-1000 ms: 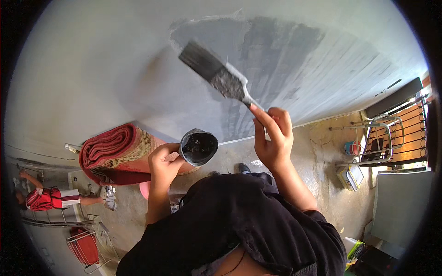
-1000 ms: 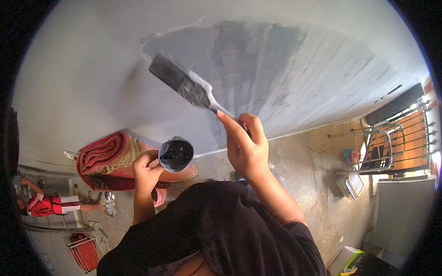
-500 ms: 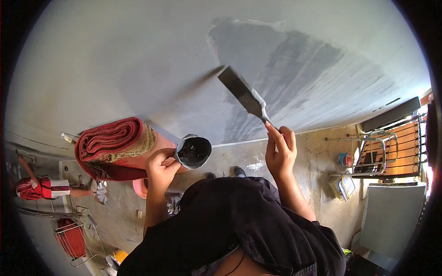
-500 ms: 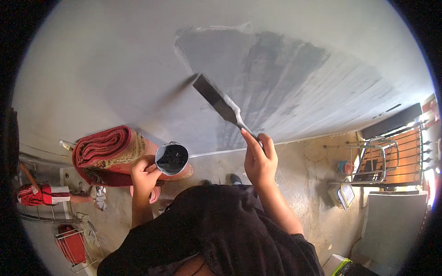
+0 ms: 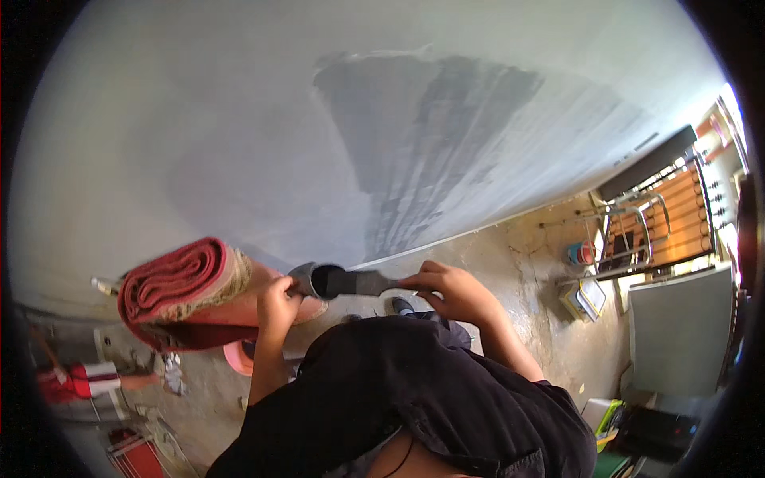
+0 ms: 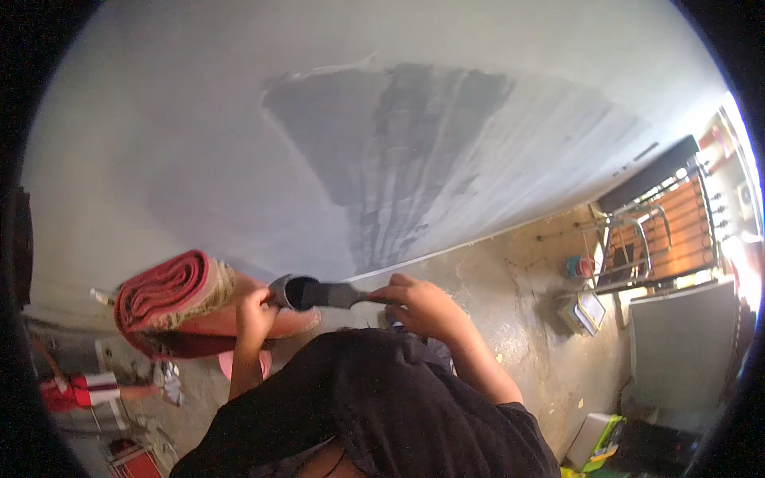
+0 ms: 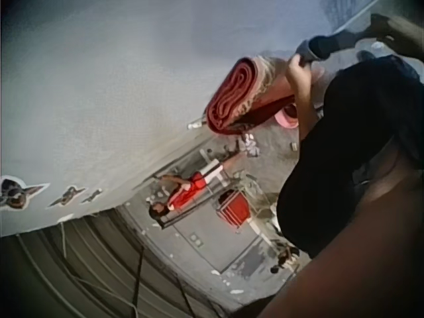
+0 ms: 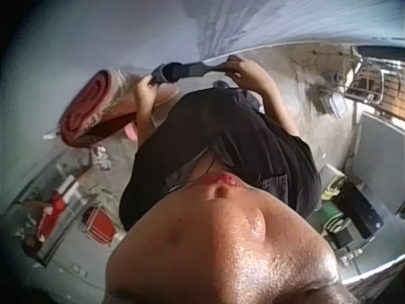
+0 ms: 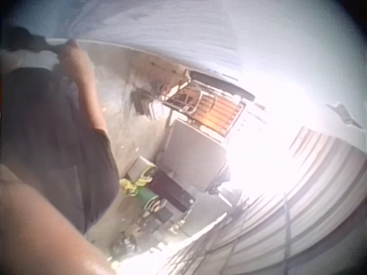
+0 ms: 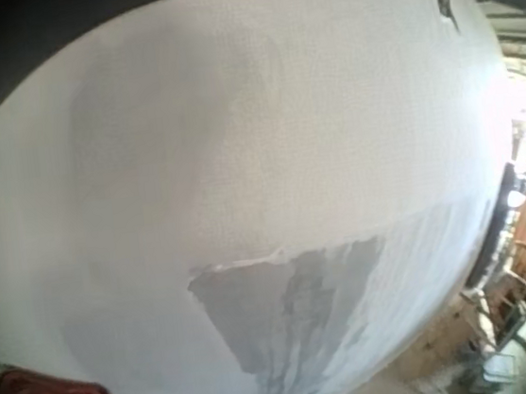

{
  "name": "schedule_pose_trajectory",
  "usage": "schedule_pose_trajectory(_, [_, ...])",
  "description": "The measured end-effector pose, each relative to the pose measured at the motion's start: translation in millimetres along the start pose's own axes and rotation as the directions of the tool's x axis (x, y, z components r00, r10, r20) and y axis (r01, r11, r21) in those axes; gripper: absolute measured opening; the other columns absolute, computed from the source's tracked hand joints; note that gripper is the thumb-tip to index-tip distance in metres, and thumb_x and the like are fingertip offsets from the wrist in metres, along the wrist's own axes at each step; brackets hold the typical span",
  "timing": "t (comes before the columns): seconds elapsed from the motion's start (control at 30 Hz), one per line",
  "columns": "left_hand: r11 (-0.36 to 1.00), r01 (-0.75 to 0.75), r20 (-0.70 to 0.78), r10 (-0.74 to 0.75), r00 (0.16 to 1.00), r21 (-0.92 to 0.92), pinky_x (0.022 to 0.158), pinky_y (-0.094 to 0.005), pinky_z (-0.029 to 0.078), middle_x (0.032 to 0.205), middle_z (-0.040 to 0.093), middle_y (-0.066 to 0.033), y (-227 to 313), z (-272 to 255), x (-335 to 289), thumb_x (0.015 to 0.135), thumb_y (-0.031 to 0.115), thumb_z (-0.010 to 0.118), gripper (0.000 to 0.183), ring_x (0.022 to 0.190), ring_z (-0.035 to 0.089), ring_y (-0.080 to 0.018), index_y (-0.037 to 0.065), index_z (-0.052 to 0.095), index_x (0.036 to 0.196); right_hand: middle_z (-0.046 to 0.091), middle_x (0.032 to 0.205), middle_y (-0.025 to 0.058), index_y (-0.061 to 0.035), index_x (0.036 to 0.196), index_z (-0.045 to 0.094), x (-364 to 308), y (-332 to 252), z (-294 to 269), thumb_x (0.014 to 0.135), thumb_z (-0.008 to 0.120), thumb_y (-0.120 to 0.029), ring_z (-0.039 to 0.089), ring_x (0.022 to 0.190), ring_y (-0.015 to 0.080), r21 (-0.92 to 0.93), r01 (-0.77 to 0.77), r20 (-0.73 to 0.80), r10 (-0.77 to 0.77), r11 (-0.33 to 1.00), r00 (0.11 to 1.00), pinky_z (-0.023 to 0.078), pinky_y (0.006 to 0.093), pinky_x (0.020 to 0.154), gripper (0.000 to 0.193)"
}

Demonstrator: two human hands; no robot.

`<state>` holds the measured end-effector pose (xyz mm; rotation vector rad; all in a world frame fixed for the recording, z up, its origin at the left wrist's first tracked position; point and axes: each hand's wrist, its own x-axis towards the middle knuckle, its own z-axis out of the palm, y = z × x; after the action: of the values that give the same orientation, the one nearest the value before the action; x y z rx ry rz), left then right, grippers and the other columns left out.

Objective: Painting a wall with a brush and paint container.

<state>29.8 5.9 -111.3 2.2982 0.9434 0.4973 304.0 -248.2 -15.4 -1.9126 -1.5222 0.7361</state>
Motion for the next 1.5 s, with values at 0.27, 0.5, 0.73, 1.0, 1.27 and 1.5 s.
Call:
schedule_pose_trajectory(0.27, [0.962,-0.27,0.066,0.268,0.961,0.031,0.079,-0.0406,0.054,0.092,0.071,-0.0154,18,-6,7,0.07,-0.003,0.067,0.02,0.089,0.068,-0.0348,0.002,0.071,0.089,0.061,0.102,0.0125,-0.0149,0.117,0.069,13,-25,43,0.086,0.063,-0.009,0.062,0.096,0.0374,-0.063,-0.116,-0.041,0.113,0.991,0.993,0.051,0.0471,0.081,0.032])
schedule_pose_trajectory(0.5, [0.957,-0.288,0.04,0.287,0.957,0.033,0.081,-0.0405,0.054,0.096,0.071,-0.0175,1,-6,14,0.073,-0.003,0.069,0.019,0.091,0.069,-0.0353,0.0,0.071,0.092,0.063,0.103,0.0174,-0.0146,0.118,0.069,9,-53,60,0.089,0.064,-0.01,0.064,0.094,0.0393,-0.058,-0.201,-0.08,0.197,0.978,0.977,0.051,0.0477,0.081,0.029])
schedule_pose_trajectory(0.73, [0.918,-0.376,0.154,0.393,0.907,-0.129,0.086,-0.0386,0.054,0.1,0.072,-0.0157,-7,13,7,0.074,-0.005,0.073,0.027,0.096,0.069,-0.0328,0.0,0.072,0.1,0.066,0.106,0.0187,-0.0118,0.12,0.067,-19,-63,101,0.092,0.063,-0.016,0.064,0.098,0.0394,0.038,-0.23,-0.119,0.233,0.972,0.965,0.051,0.0472,0.085,0.029])
schedule_pose_trajectory(1.0, [0.818,-0.446,0.237,0.544,0.805,-0.362,0.085,-0.0334,0.053,0.099,0.072,-0.013,32,43,-6,0.076,-0.006,0.074,0.025,0.094,0.069,-0.0257,0.0,0.072,0.1,0.068,0.088,0.0176,-0.0082,0.115,0.058,-59,-82,123,0.094,0.062,-0.025,0.067,0.081,0.0393,0.115,-0.419,-0.328,0.433,0.9,0.84,0.052,0.0484,0.07,0.027])
schedule_pose_trajectory(1.27, [0.749,0.033,0.307,0.231,0.923,-0.662,0.082,-0.0272,0.053,0.099,0.067,-0.006,44,89,-39,0.079,-0.012,0.07,0.027,0.091,0.064,-0.0144,-0.004,0.065,0.104,0.067,0.096,0.0147,-0.0106,0.13,0.052,-140,-75,87,0.092,0.069,-0.026,0.067,0.074,0.0323,0.287,-0.193,-0.468,0.314,0.938,0.826,0.052,0.0434,0.07,0.044])
schedule_pose_trajectory(1.5, [0.725,-0.01,0.205,0.208,0.956,-0.689,0.09,-0.0304,0.046,0.099,0.067,-0.0051,111,141,-71,0.082,-0.01,0.07,0.02,0.096,0.061,-0.0161,-0.004,0.064,0.099,0.068,0.1,0.0149,-0.0101,0.132,0.054,-258,29,83,0.092,0.069,-0.023,0.067,0.081,0.0295,0.461,-0.309,-0.516,0.535,0.832,0.669,0.054,0.0397,0.074,0.045])
